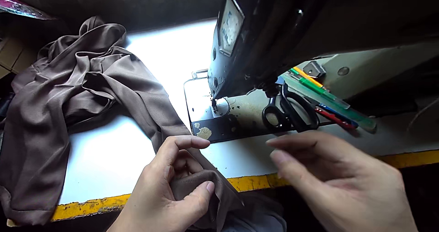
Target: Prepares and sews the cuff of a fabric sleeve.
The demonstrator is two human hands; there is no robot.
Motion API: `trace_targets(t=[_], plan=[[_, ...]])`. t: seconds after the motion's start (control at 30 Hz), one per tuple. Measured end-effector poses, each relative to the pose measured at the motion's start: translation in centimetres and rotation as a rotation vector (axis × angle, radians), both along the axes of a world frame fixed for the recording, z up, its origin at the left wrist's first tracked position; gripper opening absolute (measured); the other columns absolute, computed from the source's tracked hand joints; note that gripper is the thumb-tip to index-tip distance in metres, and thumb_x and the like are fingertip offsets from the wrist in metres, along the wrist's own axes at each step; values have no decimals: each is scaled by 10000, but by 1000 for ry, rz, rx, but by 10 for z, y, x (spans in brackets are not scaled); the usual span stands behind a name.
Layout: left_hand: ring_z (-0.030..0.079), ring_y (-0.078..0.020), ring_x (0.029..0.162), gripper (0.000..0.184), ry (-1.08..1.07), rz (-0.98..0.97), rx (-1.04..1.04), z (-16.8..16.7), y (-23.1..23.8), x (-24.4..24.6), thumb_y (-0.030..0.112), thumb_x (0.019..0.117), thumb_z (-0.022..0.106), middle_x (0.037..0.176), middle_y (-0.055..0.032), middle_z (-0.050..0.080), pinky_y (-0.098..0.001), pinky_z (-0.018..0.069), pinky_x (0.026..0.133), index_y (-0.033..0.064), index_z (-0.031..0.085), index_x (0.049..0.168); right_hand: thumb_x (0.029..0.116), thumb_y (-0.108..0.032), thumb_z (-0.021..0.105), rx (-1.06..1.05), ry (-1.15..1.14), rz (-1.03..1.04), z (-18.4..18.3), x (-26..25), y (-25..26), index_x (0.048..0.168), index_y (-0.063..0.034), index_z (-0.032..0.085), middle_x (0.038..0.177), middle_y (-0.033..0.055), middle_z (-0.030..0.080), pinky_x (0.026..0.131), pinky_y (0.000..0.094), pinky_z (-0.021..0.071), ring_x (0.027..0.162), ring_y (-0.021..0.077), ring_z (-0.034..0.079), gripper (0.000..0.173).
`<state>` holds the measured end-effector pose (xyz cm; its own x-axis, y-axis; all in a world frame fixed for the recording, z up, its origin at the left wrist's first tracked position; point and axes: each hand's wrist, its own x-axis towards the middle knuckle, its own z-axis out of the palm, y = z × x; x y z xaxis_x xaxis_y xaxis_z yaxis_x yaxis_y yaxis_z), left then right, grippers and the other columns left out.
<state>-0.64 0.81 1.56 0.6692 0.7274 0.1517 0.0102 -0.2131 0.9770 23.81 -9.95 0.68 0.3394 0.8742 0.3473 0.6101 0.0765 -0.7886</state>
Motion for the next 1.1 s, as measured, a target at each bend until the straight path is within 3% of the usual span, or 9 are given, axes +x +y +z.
trace_targets(t=[0.17,0.33,0.53,0.7,0.77,0.8,0.87,1.0,1.1], plan=[[689,-68,781,575,68,-41,123,8,-6,5,101,897,763,929,29,712,-211,610,693,122,482,1399,975,-193,712,198,-23,344,11,-34,6,1026,-116,753,975,-16,701,808,202,562,939,48,656,101],[669,-37,755,587,124,-31,185,13,-11,4,94,900,736,912,48,703,-180,587,665,136,463,1418,995,-210,682,185,-183,378,14,-46,15,966,-107,746,922,5,679,761,183,515,913,54,634,125],[681,-48,771,584,116,-60,172,11,-9,4,108,908,757,933,42,710,-197,601,682,126,471,1416,1069,-234,488,201,-261,297,5,-29,25,933,-143,610,942,-51,591,769,171,511,922,17,589,205],[677,-54,758,547,105,-46,140,7,-1,-1,122,904,756,919,53,708,-201,600,668,139,508,1391,1023,-302,602,89,48,6,2,-6,17,1058,-189,621,893,-103,620,592,163,547,708,0,613,119],[680,-57,752,529,126,-12,151,8,0,1,119,900,757,912,61,708,-201,603,664,148,528,1376,926,-476,731,-28,193,111,3,-19,0,1218,-211,571,939,-91,630,623,193,554,753,7,622,426],[678,-58,741,523,139,3,156,9,1,2,122,899,757,907,63,705,-200,601,651,152,532,1371,879,-514,773,-84,201,175,4,-32,-8,1292,-168,530,969,-42,626,647,213,548,790,26,619,591],[665,-55,718,522,161,26,179,12,0,6,130,895,755,897,72,694,-194,588,619,158,537,1367,860,-447,816,-161,123,226,2,-57,-14,1325,-34,533,999,67,659,660,251,565,824,85,644,684],[667,-55,741,539,198,1,207,25,2,3,136,892,753,928,76,696,-199,589,626,162,528,1382,913,-146,680,-65,49,194,-17,-57,-6,1044,-84,718,967,2,719,765,243,594,900,53,683,149],[668,-73,730,544,114,-178,-6,37,10,-7,88,883,761,901,21,706,-204,592,652,119,540,1379,905,-32,628,-31,326,349,-8,-36,-6,1009,-72,763,1035,7,744,864,275,615,996,96,703,175]])
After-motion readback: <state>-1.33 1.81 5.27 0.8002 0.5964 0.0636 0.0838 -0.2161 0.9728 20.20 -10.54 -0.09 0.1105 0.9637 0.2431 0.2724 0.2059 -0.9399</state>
